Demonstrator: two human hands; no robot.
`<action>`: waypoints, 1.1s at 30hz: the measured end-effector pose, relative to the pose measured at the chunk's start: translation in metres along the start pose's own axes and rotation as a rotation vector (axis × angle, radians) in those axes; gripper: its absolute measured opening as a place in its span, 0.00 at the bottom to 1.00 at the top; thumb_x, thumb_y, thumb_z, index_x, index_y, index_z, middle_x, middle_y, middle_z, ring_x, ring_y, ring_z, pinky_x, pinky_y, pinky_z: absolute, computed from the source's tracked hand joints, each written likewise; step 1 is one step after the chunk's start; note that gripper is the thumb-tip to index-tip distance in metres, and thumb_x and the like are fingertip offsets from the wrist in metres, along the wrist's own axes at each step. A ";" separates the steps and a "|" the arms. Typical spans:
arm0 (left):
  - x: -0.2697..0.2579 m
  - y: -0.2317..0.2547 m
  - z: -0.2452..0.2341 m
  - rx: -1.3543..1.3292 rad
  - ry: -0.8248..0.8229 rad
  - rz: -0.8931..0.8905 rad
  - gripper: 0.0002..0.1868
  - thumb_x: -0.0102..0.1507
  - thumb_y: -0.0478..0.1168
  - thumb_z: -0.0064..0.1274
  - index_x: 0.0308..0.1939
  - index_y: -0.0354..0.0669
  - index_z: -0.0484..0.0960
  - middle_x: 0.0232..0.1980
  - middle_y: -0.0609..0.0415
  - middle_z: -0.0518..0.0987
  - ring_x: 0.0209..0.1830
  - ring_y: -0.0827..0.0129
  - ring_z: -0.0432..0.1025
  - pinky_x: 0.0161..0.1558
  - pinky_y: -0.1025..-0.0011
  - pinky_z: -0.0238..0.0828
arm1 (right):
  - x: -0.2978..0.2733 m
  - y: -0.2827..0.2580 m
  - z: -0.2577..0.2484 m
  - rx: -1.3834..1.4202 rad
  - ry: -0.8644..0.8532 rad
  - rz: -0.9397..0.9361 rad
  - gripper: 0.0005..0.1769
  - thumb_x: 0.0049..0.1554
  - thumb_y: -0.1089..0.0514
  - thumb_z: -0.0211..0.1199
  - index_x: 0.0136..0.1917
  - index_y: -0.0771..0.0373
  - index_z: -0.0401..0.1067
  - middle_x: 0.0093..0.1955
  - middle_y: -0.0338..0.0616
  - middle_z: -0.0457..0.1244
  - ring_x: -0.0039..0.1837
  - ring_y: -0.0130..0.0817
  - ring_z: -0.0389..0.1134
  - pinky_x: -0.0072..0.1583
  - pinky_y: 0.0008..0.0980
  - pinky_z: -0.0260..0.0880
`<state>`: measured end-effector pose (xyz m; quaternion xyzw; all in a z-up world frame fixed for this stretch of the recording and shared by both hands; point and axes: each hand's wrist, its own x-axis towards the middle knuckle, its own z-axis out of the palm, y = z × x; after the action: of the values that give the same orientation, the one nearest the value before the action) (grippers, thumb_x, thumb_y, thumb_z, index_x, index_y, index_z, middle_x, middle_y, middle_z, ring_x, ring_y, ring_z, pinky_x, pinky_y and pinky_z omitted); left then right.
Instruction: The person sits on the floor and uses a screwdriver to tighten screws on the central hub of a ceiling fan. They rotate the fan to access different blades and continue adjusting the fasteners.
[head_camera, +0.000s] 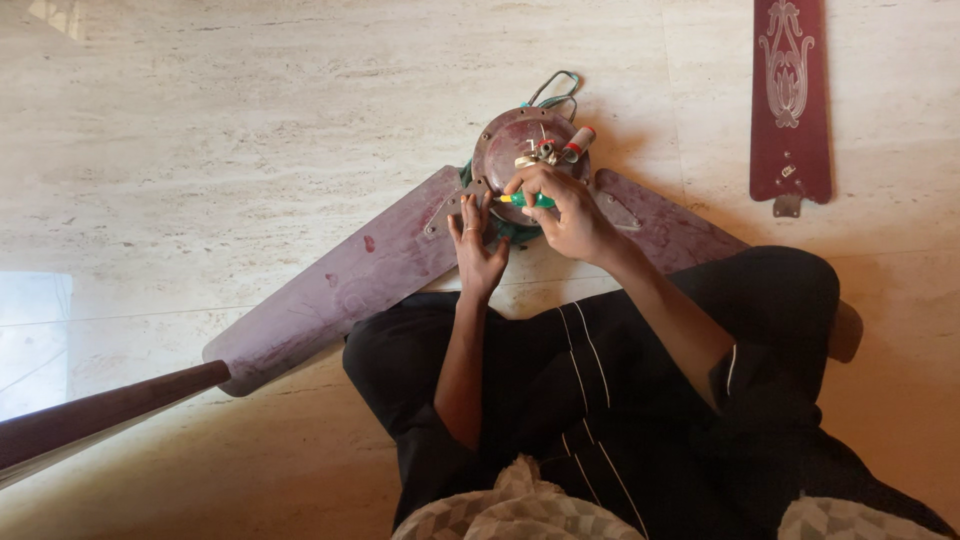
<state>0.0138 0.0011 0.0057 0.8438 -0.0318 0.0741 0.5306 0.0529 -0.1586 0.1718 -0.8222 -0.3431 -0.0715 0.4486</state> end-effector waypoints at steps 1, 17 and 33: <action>0.000 -0.002 0.001 -0.009 0.008 0.009 0.46 0.54 0.32 0.58 0.77 0.38 0.60 0.77 0.44 0.68 0.84 0.45 0.46 0.80 0.42 0.26 | 0.001 0.000 -0.001 0.004 -0.020 0.016 0.16 0.56 0.77 0.60 0.48 0.62 0.59 0.59 0.46 0.67 0.70 0.47 0.66 0.70 0.44 0.66; -0.004 -0.011 0.006 -0.021 0.033 0.045 0.48 0.56 0.32 0.60 0.79 0.41 0.57 0.78 0.49 0.68 0.85 0.51 0.49 0.81 0.43 0.26 | 0.060 0.006 -0.008 0.099 -0.325 0.210 0.15 0.55 0.73 0.65 0.50 0.63 0.62 0.50 0.44 0.70 0.57 0.37 0.74 0.57 0.35 0.74; 0.032 0.023 0.000 0.031 0.103 0.004 0.27 0.64 0.36 0.67 0.65 0.36 0.75 0.37 0.40 0.82 0.33 0.53 0.79 0.37 0.61 0.74 | 0.054 0.024 0.007 -0.197 -0.088 0.091 0.27 0.57 0.52 0.78 0.55 0.64 0.61 0.47 0.43 0.68 0.45 0.36 0.74 0.44 0.30 0.78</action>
<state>0.0419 -0.0085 0.0311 0.8470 -0.0048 0.1189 0.5181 0.1074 -0.1348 0.1744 -0.8793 -0.3162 -0.0484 0.3529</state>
